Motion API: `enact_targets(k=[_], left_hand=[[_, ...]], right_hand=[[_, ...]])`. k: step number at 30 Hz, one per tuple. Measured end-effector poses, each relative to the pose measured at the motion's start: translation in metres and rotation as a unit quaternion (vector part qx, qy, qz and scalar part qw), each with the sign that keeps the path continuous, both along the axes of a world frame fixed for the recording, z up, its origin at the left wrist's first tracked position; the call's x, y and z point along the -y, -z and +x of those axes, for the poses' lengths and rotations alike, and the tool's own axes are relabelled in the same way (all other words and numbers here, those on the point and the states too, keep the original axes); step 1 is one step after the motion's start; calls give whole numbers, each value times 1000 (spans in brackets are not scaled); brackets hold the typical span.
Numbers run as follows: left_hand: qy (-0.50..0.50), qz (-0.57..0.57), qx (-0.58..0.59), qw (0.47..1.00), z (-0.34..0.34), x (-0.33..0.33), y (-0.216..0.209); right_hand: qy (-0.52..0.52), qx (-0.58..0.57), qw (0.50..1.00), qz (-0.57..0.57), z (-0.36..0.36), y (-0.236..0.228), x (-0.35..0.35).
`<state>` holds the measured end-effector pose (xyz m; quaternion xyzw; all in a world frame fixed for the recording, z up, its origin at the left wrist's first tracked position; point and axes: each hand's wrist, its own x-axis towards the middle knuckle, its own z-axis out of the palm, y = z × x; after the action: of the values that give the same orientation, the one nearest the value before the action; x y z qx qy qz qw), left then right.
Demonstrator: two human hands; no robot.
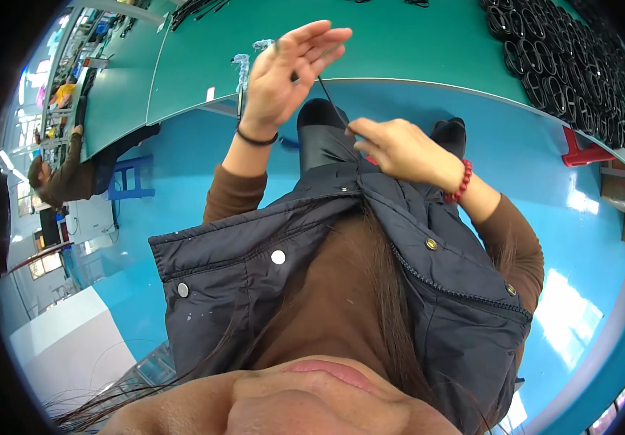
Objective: The person coils individual cables by hand, secures each coiled bundle with a rubber band, and places the bundled cables onto the table.
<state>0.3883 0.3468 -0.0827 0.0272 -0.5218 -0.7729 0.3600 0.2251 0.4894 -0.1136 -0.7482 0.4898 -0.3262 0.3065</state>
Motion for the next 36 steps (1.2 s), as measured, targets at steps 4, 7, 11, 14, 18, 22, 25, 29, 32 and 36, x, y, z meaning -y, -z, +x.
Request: enact_targets(k=[4, 7, 11, 14, 18, 22, 25, 29, 32, 36], left_hand=[[-50, -238, 168, 955, -8, 1, 20], [157, -25, 155, 975, -11, -28, 14], [284, 22, 147, 947, -11, -28, 1], [141, 67, 69, 985, -10, -19, -10], [-41, -16, 58, 997, -9, 9, 1], [-59, -84, 154, 983, -5, 7, 29], [136, -64, 194, 969, -4, -17, 17], [271, 81, 176, 943, -1, -28, 5], [238, 78, 88, 964, 2, -16, 6], [23, 76, 54, 995, -5, 1, 5]], right_hand=[[29, -20, 990, -134, -15, -48, 16], [80, 36, 983, -159, -34, -57, 41], [75, 200, 976, -47, -41, -14, 62], [116, 218, 963, 112, -24, 23, 43], [31, 106, 989, 101, 2, -1, 0], [17, -1, 999, -44, -14, -46, 13], [87, 81, 990, -77, -33, -52, 44], [46, 219, 973, 49, -38, -5, 63], [116, 278, 937, 176, -19, 24, 45], [107, 82, 985, 110, 4, 16, 2]])
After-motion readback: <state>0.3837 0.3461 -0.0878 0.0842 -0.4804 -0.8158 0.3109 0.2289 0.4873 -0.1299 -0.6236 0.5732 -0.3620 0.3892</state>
